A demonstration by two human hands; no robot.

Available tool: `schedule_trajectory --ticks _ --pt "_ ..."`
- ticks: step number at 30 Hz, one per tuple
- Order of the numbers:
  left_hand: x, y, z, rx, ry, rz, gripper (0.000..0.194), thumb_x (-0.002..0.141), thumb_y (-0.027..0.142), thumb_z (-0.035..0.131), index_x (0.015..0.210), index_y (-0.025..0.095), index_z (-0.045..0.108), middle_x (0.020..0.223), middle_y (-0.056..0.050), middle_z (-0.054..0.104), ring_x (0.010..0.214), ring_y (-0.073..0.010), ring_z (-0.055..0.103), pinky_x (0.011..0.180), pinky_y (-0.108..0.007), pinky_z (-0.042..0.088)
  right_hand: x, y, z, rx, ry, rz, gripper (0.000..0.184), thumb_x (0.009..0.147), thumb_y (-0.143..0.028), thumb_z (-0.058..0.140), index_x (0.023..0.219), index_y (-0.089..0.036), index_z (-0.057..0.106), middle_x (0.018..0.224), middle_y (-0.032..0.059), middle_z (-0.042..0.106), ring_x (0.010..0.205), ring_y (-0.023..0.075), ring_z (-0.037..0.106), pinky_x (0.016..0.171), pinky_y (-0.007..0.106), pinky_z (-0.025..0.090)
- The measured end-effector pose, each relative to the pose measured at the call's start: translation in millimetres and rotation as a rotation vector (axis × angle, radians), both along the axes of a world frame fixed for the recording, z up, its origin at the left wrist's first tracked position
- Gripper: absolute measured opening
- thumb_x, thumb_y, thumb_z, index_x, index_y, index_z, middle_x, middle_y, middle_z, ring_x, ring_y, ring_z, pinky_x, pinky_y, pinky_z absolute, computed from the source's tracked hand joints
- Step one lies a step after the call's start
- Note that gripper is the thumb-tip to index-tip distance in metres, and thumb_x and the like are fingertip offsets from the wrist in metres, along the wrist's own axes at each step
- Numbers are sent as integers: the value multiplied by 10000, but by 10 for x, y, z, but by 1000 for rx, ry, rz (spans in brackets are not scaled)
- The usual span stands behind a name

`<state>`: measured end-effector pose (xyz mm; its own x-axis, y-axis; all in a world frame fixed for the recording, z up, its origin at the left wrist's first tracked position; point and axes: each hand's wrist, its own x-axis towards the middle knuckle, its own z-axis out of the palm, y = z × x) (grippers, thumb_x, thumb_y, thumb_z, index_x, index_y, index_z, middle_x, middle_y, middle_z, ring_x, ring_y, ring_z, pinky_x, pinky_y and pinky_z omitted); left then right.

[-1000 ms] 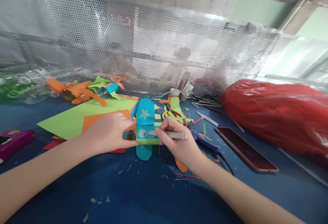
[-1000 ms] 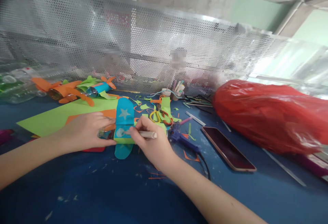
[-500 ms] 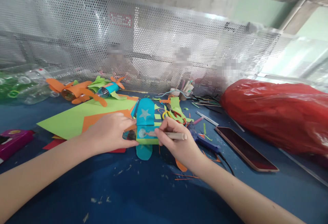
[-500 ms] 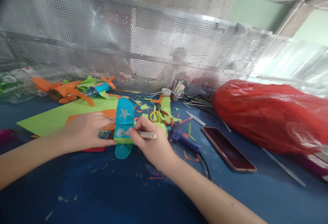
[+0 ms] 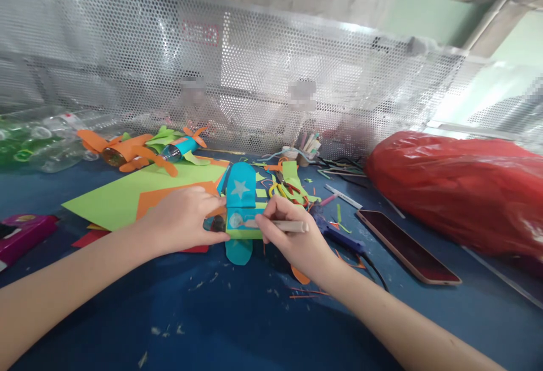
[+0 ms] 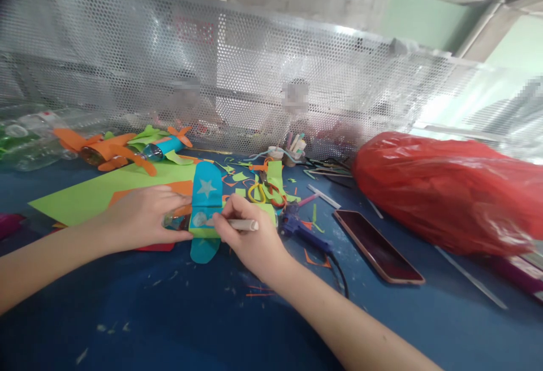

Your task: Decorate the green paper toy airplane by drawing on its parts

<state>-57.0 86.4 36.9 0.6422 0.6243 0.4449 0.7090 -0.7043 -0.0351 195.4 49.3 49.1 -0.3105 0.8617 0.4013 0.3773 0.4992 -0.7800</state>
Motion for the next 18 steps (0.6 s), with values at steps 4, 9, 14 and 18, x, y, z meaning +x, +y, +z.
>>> schedule_trajectory --ticks 4,9,14,18 --pt "11 -13 12 1 8 5 360 893 571 720 1054 249 740 963 -48 796 846 -279 704 694 -372 523 1 -4 8 7 7 -17 251 917 -359 596 733 -257 460 608 -55 518 548 131 481 554 281 351" --pt "21 -28 33 -3 20 6 352 912 556 712 1028 226 749 936 -53 788 856 -270 697 721 -363 518 -1 3 1 13 1 -16 247 917 -359 599 734 -257 467 611 -54 524 546 133 478 548 281 351" --pt "21 -34 45 -22 18 8 357 914 564 705 1038 232 743 950 -52 788 857 -272 696 722 -364 510 1 0 -2 11 -5 -10 265 917 -361 606 723 -256 459 607 -51 522 549 136 482 550 284 350" --pt "20 -39 52 -45 14 8 381 912 561 710 1064 215 749 954 -71 787 861 -289 696 721 -381 510 -1 -7 7 13 2 -39 255 916 -340 593 719 -255 455 599 -54 511 546 133 482 551 281 353"
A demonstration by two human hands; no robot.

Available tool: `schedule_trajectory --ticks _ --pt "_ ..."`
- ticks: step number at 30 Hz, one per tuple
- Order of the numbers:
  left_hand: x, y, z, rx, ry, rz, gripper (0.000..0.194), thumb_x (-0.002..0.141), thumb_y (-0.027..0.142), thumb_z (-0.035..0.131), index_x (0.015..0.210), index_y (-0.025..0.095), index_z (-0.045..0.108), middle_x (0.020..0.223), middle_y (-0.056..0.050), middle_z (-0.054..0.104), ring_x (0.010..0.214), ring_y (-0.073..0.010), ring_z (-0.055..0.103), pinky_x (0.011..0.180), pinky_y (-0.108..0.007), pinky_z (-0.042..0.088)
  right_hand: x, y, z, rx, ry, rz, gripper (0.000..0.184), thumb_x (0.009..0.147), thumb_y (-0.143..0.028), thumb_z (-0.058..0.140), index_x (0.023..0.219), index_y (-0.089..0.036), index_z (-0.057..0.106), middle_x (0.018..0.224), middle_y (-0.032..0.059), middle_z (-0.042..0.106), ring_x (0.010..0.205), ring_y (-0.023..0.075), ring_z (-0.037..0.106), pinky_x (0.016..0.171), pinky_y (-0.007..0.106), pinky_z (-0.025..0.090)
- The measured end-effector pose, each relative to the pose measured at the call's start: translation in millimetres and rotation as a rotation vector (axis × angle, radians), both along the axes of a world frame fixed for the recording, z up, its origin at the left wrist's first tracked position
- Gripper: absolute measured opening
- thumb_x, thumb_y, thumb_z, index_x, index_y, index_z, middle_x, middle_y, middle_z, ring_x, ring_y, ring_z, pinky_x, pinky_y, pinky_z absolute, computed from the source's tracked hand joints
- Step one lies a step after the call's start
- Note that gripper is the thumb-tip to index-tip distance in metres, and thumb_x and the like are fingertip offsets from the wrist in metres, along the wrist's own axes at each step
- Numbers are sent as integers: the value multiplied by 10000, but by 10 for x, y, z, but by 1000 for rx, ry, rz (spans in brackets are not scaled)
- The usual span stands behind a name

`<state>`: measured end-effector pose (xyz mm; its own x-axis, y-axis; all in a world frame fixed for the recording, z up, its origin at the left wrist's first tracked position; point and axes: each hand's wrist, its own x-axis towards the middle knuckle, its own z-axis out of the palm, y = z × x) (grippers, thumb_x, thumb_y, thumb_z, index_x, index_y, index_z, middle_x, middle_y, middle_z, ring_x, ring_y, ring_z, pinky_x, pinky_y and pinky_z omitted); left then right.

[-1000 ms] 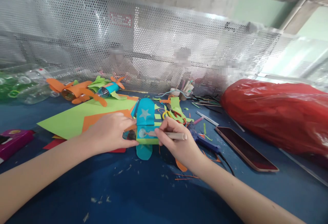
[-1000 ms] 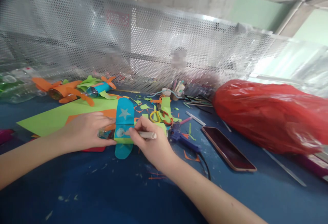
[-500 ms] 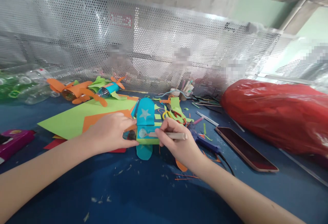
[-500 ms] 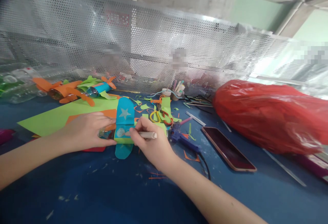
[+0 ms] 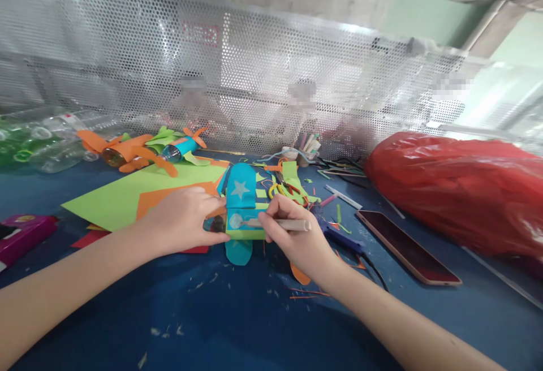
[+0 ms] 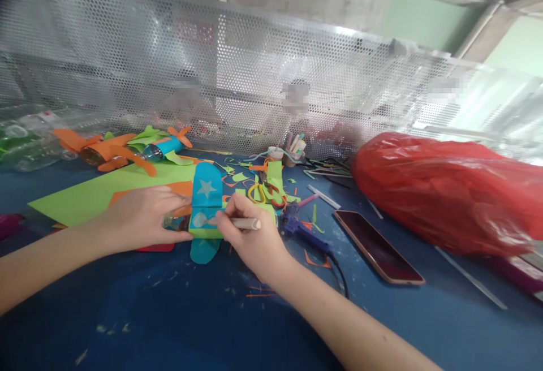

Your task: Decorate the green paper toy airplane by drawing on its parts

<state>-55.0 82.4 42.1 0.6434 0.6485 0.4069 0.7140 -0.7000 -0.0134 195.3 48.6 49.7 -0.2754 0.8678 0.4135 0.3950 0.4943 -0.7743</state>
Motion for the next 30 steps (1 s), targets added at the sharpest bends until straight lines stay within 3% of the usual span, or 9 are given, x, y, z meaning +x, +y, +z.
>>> schedule_trajectory --ticks 13,21,25,30 --pt "6 -5 -1 8 2 9 376 911 563 698 1076 228 745 959 -70 793 871 -299 705 728 -396 532 -4 9 6 -7 10 21 258 908 -336 607 717 -253 455 599 -55 506 540 127 461 541 279 348" --pt "10 -11 21 -24 -5 2 324 900 523 733 1056 240 748 1014 -78 794 921 -310 714 756 -404 534 22 -34 154 70 265 -95 227 955 -391 577 806 -267 458 552 -57 559 539 144 518 556 290 400" --pt "12 -13 23 -36 -9 -6 333 923 516 702 1092 232 744 1013 -74 791 913 -310 710 754 -407 529 25 -16 166 80 204 -66 188 858 -318 659 797 -257 492 619 -59 528 574 128 487 547 278 374" --pt "5 -9 15 -15 23 17 368 915 545 706 1094 226 743 1016 -73 795 914 -304 703 750 -395 526 30 24 147 31 184 -46 278 870 -370 628 706 -259 433 585 -67 473 535 112 431 526 275 348"
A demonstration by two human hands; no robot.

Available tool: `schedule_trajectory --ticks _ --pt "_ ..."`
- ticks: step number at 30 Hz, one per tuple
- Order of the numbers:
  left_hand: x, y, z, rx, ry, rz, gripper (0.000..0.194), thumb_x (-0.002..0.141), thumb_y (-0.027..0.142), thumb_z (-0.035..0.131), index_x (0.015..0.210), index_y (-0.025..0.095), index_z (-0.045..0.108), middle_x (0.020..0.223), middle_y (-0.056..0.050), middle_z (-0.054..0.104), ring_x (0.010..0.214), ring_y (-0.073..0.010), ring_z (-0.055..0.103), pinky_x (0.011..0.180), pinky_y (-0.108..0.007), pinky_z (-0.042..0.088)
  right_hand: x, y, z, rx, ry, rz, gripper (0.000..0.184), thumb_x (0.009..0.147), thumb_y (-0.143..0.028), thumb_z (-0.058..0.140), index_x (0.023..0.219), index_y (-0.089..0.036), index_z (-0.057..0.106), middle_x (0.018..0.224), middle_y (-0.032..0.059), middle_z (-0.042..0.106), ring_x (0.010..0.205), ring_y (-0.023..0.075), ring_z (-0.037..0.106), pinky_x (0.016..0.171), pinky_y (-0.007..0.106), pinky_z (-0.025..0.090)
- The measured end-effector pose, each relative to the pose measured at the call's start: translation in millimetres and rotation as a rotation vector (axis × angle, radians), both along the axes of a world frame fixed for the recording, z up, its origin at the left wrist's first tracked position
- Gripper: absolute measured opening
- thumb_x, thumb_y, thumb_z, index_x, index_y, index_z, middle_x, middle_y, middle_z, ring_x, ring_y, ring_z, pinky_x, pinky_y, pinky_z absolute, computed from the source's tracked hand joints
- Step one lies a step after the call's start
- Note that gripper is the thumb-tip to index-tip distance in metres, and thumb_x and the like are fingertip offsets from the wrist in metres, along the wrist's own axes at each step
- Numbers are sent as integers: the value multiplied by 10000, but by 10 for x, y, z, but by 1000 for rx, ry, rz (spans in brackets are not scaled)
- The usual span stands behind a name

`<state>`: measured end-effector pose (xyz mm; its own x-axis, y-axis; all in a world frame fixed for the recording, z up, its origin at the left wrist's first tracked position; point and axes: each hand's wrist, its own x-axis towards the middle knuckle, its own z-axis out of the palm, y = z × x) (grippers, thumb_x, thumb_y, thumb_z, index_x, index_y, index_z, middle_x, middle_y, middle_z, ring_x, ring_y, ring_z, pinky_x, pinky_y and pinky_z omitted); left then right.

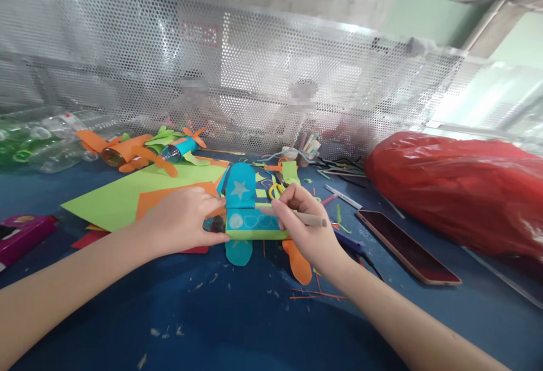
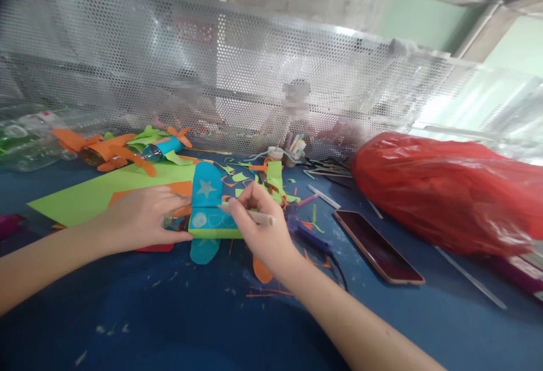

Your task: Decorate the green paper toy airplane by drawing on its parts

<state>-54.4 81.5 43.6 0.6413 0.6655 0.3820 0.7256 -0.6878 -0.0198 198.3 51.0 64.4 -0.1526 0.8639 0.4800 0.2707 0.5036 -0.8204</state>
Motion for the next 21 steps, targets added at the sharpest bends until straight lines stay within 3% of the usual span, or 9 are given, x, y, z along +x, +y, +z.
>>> schedule_trajectory --ticks 6,10,21 --pt "7 -10 -1 13 -1 -3 357 923 537 700 1055 208 745 905 -66 781 864 -299 692 727 -390 519 19 69 -76 -91 -4 43 310 867 -401 656 701 -259 436 544 -78 466 503 110 426 513 266 367" --pt "-5 7 -25 13 -28 -14 368 927 559 673 1078 231 743 954 -62 789 862 -295 690 716 -392 516 19 85 -109 -125 9 66 307 866 -396 672 714 -257 444 541 -80 490 503 110 435 543 271 422" --pt "0 -3 -10 28 -6 -11 346 915 508 723 1085 208 743 969 -66 796 871 -290 693 729 -390 521 20 74 -102 -103 -2 64 298 867 -400 660 712 -254 451 548 -71 518 505 111 467 531 257 415"
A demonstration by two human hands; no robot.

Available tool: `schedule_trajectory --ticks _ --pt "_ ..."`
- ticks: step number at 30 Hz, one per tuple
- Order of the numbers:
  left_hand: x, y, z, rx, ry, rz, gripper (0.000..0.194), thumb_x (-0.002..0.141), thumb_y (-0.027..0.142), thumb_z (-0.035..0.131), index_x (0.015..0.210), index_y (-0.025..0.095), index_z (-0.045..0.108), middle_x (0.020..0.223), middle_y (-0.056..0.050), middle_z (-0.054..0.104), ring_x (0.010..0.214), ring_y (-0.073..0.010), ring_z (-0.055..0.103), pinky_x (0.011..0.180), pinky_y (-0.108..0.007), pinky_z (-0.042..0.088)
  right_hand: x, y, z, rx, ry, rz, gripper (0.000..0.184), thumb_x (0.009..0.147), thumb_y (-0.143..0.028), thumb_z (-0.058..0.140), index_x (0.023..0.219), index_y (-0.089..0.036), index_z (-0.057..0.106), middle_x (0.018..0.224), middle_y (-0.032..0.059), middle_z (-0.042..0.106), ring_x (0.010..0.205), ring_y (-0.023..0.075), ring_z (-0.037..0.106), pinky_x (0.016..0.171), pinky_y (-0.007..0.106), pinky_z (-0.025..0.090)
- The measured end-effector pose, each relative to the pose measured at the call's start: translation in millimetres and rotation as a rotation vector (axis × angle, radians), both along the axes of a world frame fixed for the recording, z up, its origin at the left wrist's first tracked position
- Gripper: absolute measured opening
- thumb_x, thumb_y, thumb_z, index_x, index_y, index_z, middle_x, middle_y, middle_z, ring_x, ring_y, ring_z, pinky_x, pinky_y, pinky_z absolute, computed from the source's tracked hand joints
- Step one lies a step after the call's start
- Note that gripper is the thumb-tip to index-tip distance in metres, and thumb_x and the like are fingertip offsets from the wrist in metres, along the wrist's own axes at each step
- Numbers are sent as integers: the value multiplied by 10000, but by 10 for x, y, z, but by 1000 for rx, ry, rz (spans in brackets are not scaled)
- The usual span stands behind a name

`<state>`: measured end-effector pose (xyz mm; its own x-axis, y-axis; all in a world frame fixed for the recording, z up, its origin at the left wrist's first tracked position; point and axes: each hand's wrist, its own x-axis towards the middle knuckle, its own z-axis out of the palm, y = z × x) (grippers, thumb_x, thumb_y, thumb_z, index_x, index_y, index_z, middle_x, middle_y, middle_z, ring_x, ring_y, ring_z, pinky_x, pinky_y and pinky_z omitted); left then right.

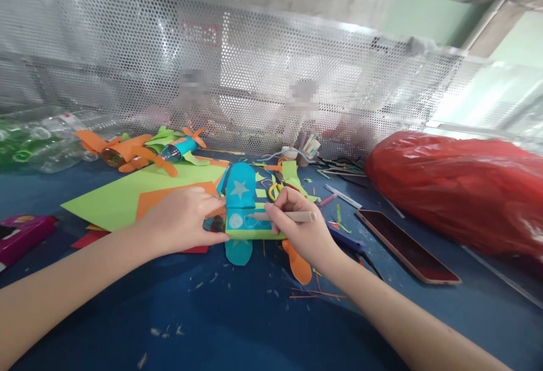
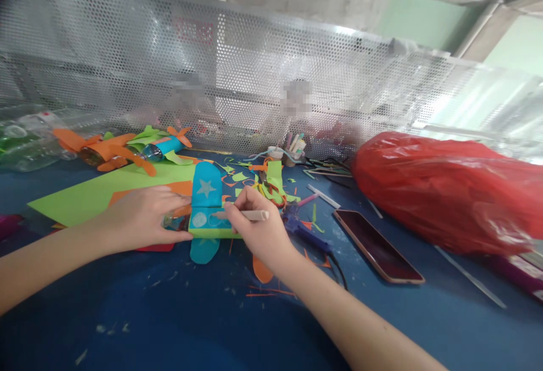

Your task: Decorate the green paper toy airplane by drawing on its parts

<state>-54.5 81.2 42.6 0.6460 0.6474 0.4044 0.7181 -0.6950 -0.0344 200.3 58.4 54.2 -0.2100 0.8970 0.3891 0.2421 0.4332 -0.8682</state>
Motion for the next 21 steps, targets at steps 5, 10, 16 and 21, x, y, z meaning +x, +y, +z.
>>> schedule_trajectory --ticks 5,10,16,21 --pt "-2 1 -1 -12 -10 -1 355 905 512 733 1084 206 743 938 -66 792 859 -296 694 710 -392 516 3 2 -6 -14 14 13 296 873 -396 667 725 -254 453 551 -77 516 504 109 467 537 261 420" --pt "-12 13 -12 -4 -9 -7 348 910 528 724 1070 220 742 950 -67 792 859 -285 693 713 -385 516 1 2 -2 -24 23 28 296 882 -393 670 728 -257 457 554 -82 510 508 109 466 558 273 440" --pt "-8 5 -5 -6 2 -2 342 913 511 733 1070 207 741 956 -64 790 872 -289 693 728 -387 524 -7 7 -9 -37 36 41 296 880 -372 687 723 -255 464 553 -79 519 508 109 467 546 271 415" --pt "-12 5 -2 -19 -10 -7 359 938 520 698 1120 214 739 999 -56 793 893 -282 692 745 -374 523 7 21 -42 -63 73 58 299 891 -376 694 734 -256 469 555 -80 519 518 116 486 568 283 435"
